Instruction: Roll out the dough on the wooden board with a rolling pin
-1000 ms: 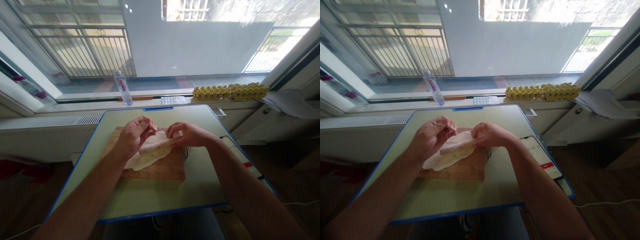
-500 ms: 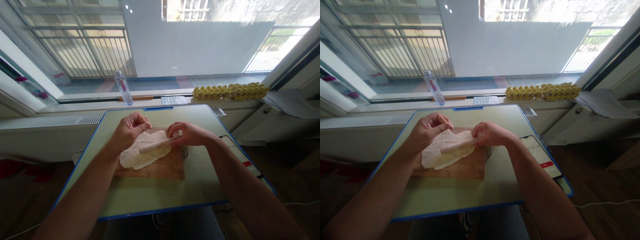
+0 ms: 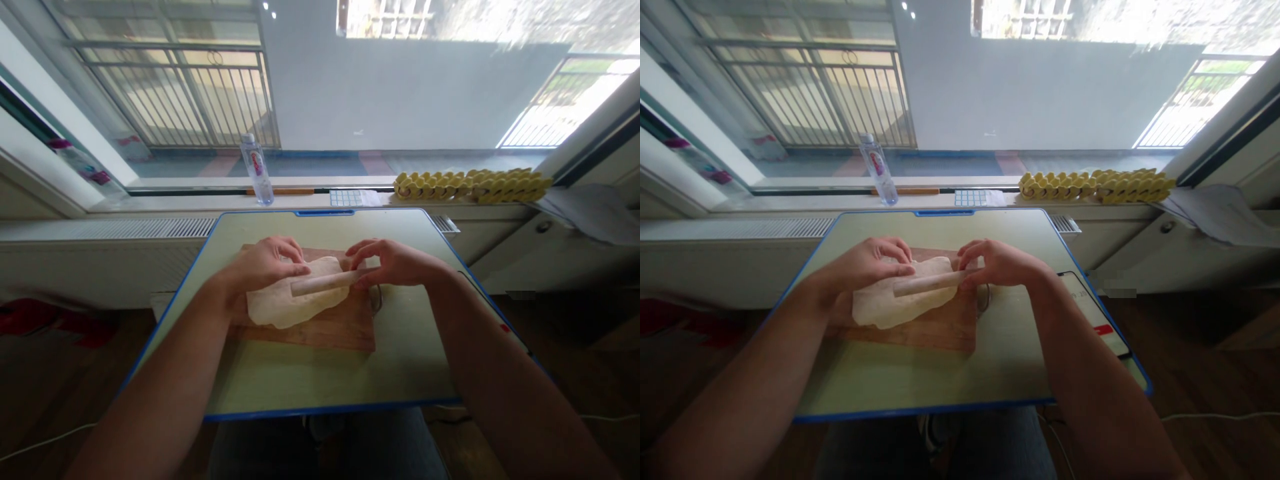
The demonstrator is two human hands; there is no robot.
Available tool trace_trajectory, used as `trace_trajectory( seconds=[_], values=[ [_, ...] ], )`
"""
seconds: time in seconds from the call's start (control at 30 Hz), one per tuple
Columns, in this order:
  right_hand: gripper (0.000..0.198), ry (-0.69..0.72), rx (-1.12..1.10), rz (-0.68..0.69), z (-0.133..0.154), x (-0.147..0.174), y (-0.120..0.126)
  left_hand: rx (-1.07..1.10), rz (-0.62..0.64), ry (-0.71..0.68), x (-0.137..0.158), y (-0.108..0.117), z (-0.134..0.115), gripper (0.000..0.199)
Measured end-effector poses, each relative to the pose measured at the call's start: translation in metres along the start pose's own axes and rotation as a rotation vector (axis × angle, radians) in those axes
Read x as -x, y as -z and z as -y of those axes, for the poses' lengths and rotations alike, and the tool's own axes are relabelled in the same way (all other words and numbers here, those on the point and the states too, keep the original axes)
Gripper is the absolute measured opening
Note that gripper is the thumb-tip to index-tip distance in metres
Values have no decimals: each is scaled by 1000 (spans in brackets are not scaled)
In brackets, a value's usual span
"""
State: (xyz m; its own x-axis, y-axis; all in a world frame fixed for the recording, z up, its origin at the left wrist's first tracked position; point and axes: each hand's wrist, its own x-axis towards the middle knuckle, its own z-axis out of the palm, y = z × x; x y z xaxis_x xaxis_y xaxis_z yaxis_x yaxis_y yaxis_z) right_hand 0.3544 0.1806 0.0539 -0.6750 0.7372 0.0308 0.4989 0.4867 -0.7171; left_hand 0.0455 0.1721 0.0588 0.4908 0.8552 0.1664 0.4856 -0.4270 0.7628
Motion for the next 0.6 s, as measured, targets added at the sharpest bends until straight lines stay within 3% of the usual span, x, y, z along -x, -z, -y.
trace_trajectory(
  seconds=[0.07, 0.23, 0.33, 0.47, 0.6],
  values=[
    [26, -25, 11, -13, -1, 2, 2, 9, 27, -17, -1, -1, -4, 35],
    [30, -17, -3, -24, -2, 3, 5, 75, 1, -28, 0, -5, -7, 17],
    [32, -15, -14, -57, -4, 2, 4, 160, -61, 51, -1, -6, -3, 25],
    [26, 22, 10, -127, 5, -3, -10, 220, -195, 110, -3, -9, -3, 42],
    [19, 83, 143, -151, 20, -12, -32, 167, -157, 65, -3, -20, -9, 45]
  ],
)
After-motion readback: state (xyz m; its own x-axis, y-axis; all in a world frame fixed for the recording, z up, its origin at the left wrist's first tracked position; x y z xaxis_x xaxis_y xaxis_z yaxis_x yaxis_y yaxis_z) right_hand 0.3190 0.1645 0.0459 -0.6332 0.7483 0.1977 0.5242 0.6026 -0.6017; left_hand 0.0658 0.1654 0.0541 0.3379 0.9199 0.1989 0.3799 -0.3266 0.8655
